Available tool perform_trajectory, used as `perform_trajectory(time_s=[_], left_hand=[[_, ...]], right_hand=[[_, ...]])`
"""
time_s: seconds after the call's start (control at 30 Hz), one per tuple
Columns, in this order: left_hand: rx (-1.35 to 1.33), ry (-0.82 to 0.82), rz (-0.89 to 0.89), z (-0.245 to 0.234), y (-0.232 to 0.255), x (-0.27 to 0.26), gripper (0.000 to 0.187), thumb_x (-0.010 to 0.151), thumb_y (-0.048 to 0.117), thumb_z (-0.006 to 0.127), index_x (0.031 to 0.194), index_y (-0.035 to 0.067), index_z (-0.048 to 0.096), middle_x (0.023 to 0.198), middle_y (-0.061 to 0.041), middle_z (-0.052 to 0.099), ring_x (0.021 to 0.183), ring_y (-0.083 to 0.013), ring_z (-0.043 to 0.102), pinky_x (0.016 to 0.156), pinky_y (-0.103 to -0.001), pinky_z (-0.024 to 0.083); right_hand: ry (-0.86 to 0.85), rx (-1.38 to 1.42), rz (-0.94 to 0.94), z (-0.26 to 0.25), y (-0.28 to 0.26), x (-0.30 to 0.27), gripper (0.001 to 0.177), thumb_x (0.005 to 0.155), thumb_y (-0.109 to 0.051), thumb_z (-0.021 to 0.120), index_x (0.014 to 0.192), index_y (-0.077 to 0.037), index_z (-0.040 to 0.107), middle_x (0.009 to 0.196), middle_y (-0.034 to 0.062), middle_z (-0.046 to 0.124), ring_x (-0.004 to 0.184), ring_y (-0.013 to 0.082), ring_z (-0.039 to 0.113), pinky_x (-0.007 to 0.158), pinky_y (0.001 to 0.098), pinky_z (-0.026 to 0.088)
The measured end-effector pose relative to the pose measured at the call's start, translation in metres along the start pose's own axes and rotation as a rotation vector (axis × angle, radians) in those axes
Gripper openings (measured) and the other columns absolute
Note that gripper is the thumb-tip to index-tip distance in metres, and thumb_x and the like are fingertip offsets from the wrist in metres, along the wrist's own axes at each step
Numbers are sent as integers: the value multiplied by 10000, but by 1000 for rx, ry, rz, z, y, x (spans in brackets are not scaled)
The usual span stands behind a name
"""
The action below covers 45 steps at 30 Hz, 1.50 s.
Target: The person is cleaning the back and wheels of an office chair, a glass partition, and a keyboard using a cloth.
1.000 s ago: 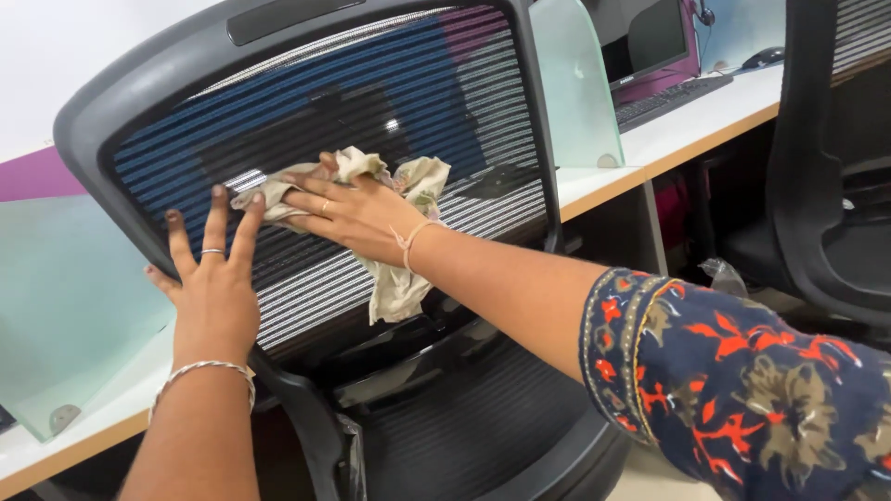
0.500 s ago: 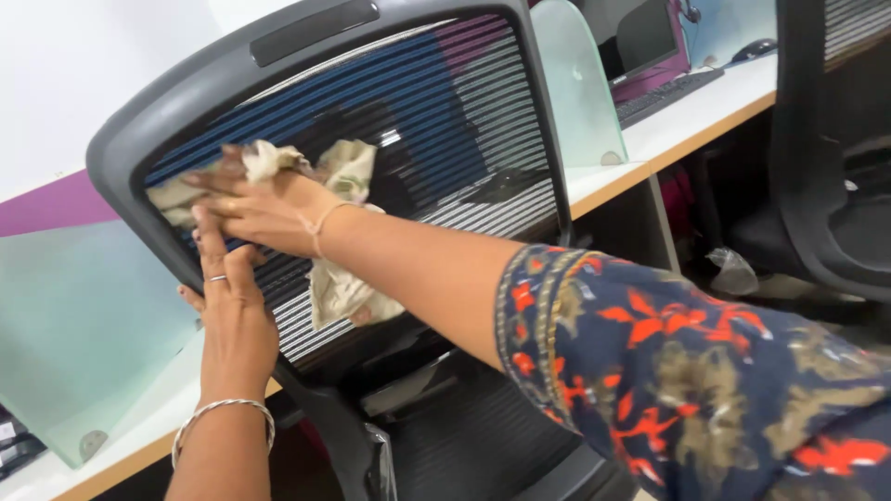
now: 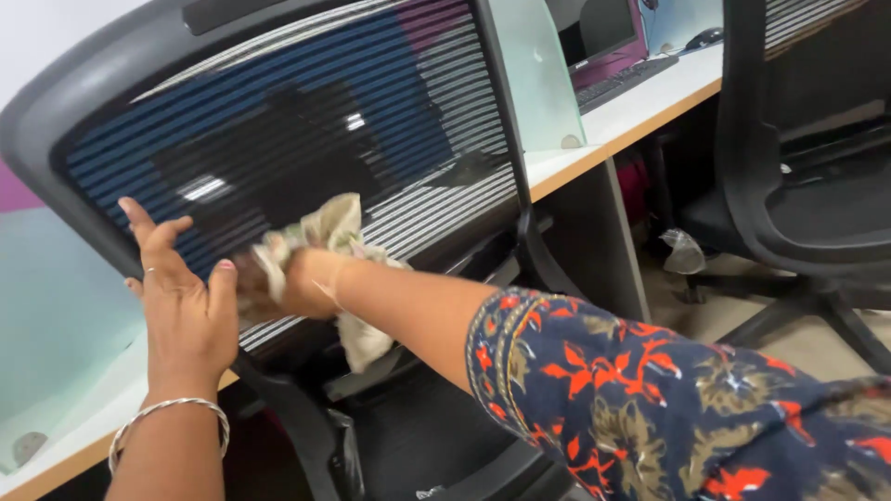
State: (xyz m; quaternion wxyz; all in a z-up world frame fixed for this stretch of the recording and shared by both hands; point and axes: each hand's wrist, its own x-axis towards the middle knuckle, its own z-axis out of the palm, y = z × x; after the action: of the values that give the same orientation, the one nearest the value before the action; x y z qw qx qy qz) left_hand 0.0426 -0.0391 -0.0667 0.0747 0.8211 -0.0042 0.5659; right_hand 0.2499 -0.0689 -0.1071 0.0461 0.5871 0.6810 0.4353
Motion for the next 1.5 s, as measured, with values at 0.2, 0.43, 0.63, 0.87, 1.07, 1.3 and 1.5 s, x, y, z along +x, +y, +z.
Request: perform_trajectory(time_s=[0.2, 0.43, 0.63, 0.87, 1.07, 1.3, 1.5], left_hand=[[230, -123, -34, 8, 7, -1, 668, 976, 335, 523, 1585, 163, 309, 1713, -193, 134, 1552, -389, 244, 1165, -717, 59], [192, -46, -110, 18, 9, -2, 684, 1041, 403, 474, 1583, 38, 272, 1693, -263, 161, 1441, -417, 389, 1195, -680, 10], [370, -91, -116, 21, 1, -2, 639, 1049, 442, 446, 1566, 73, 372, 1723, -204, 234, 1381, -401, 468, 1217, -689, 42], [436, -93, -121, 24, 2, 1, 779, 975, 481, 510, 1613, 76, 323, 1702, -184, 214, 1365, -390, 471, 1191, -681, 69], [632, -131, -136, 35, 5, 1, 913, 874, 528, 609, 1601, 62, 314, 1718, -175, 184, 1377, -340, 477, 1210, -642, 52], [990, -134, 9, 51, 46, 30, 1280, 662, 494, 866, 1705, 157, 205, 1778, -87, 129, 1620, -217, 183, 1292, -542, 54], [699, -129, -61, 84, 90, 80, 1454, 514, 489, 926, 1683, 297, 83, 1745, -98, -71, 1599, -333, 28, 1163, -742, 189]], right_hand=[[429, -111, -126, -25, 25, -57, 464, 873, -315, 570, 1326, -214, 579, 1494, 81, 484, 1299, 313, 587, 962, 543, 528], [437, -199, 501, -98, 46, -64, 515, 935, -193, 602, 1448, -150, 578, 1581, 82, 388, 1516, 247, 329, 1289, 572, 244], [267, -107, 267, -45, 10, -31, 573, 967, -234, 595, 1519, -112, 509, 1674, 60, 304, 1579, 286, 213, 1286, 507, 175], [186, -200, 262, -80, 17, -50, 489, 960, -230, 569, 1449, -213, 566, 1694, -18, 235, 1581, 224, 166, 1271, 562, 79], [396, -260, 260, -41, 29, -49, 504, 960, -172, 585, 1462, -200, 609, 1713, 11, 261, 1592, 187, 159, 1321, 530, 74], [253, -207, 368, -97, 66, -111, 386, 954, -166, 558, 1324, -228, 648, 1601, 0, 344, 1546, 243, 218, 1256, 601, 142], [505, -229, 598, -68, 103, -133, 545, 922, -130, 574, 1467, -133, 603, 1591, 95, 390, 1528, 277, 306, 1289, 528, 178]])
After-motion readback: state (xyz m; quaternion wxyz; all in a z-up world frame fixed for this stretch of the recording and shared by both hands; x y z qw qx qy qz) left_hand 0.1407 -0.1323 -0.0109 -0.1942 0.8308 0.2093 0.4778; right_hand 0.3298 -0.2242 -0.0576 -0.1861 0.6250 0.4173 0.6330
